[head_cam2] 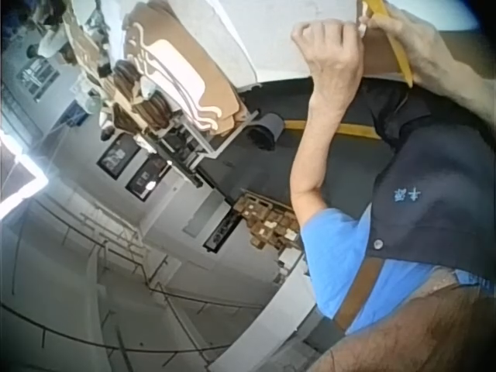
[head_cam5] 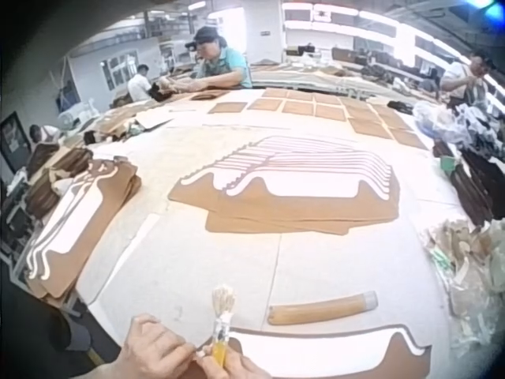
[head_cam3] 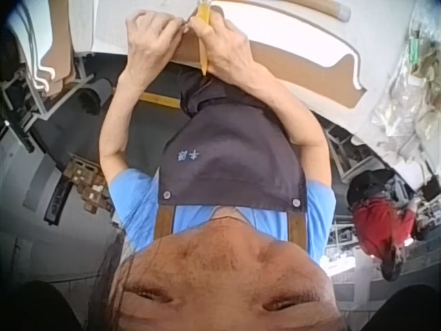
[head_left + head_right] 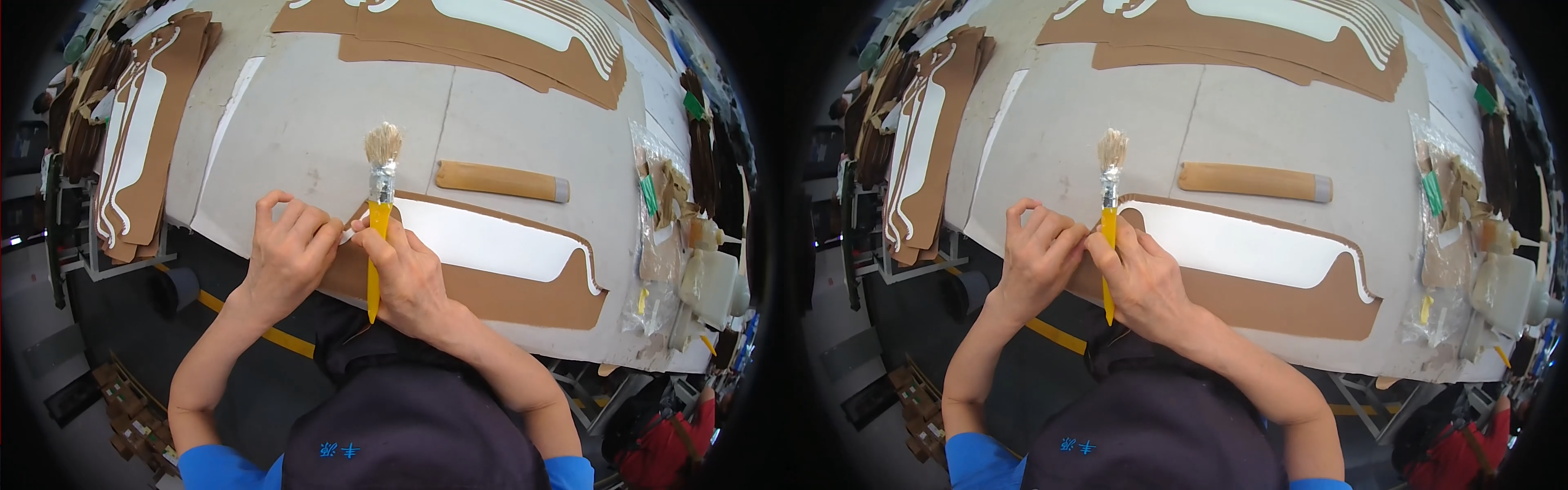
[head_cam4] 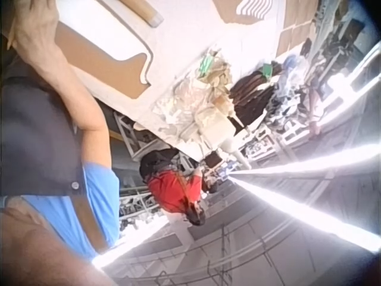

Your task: Applying adhesive to the edges of leather components and folding them over using a manual roller.

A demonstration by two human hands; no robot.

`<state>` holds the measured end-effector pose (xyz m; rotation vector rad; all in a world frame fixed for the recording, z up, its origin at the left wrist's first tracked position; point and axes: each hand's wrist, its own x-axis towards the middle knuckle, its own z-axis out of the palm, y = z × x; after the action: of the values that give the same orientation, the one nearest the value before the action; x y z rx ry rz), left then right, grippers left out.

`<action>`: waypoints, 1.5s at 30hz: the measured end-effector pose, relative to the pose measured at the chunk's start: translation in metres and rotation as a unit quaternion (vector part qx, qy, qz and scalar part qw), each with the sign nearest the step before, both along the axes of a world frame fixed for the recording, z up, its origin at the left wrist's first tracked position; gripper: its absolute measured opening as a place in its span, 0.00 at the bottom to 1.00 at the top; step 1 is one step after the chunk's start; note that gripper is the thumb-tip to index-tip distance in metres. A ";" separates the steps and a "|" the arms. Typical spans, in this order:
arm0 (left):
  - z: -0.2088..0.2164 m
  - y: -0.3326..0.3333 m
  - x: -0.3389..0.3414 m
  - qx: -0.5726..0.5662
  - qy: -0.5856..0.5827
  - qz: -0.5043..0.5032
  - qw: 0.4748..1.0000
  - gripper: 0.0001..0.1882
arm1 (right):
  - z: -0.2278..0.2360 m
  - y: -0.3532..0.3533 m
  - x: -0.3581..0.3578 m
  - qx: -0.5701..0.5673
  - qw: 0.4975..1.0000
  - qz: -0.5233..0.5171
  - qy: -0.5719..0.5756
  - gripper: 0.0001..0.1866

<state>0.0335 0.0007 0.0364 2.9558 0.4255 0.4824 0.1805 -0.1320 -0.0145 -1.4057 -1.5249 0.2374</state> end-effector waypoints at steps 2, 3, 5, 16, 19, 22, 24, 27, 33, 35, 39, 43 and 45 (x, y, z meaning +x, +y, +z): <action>0.001 0.002 0.000 0.045 0.032 -0.032 0.998 0.13 | -0.001 0.000 0.000 -0.001 1.000 -0.003 -0.002 0.40; 0.002 0.002 0.001 0.045 0.031 -0.032 0.998 0.13 | -0.001 0.001 0.001 0.005 1.000 -0.002 -0.002 0.40; 0.007 0.000 0.006 0.109 0.080 -0.083 0.987 0.04 | 0.000 0.001 0.001 0.010 1.000 0.000 -0.002 0.40; -0.012 0.012 0.008 -0.049 0.033 -0.001 0.998 0.09 | -0.004 -0.002 -0.004 -0.011 1.000 -0.008 -0.019 0.39; -0.012 0.007 0.008 -0.058 0.022 0.032 0.998 0.09 | -0.002 -0.001 -0.002 -0.007 1.000 -0.003 -0.022 0.38; -0.011 0.003 0.008 -0.090 0.006 0.065 0.994 0.09 | -0.002 0.000 -0.002 -0.009 1.000 -0.004 -0.026 0.37; -0.012 0.002 0.006 -0.117 -0.002 0.085 0.989 0.08 | -0.002 -0.001 -0.002 -0.010 1.000 -0.004 -0.027 0.37; -0.012 -0.001 0.004 -0.144 0.003 0.109 0.984 0.07 | 0.000 -0.001 -0.002 -0.010 1.000 -0.001 -0.028 0.37; -0.014 0.004 0.000 -0.016 -0.045 0.123 0.991 0.07 | 0.003 -0.002 0.000 -0.008 1.000 0.011 -0.020 0.38; -0.010 0.011 -0.012 -0.028 -0.112 0.211 0.971 0.08 | 0.004 -0.003 0.003 -0.013 1.000 0.015 -0.021 0.38; -0.022 -0.030 -0.020 -0.005 -0.151 0.184 0.971 0.10 | 0.018 -0.002 0.015 0.001 1.000 0.014 -0.017 0.29; -0.033 -0.060 -0.022 -0.031 -0.158 0.175 0.971 0.15 | 0.068 -0.017 0.039 -0.009 0.991 0.090 -0.098 0.16; -0.039 -0.063 -0.021 -0.052 -0.187 0.222 0.955 0.15 | 0.080 -0.016 0.049 -0.035 0.988 0.114 -0.094 0.19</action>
<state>0.0121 -0.0618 -0.0025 2.5687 1.0316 1.0079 0.2299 -0.1480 0.0655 -1.3379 -1.8521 0.3084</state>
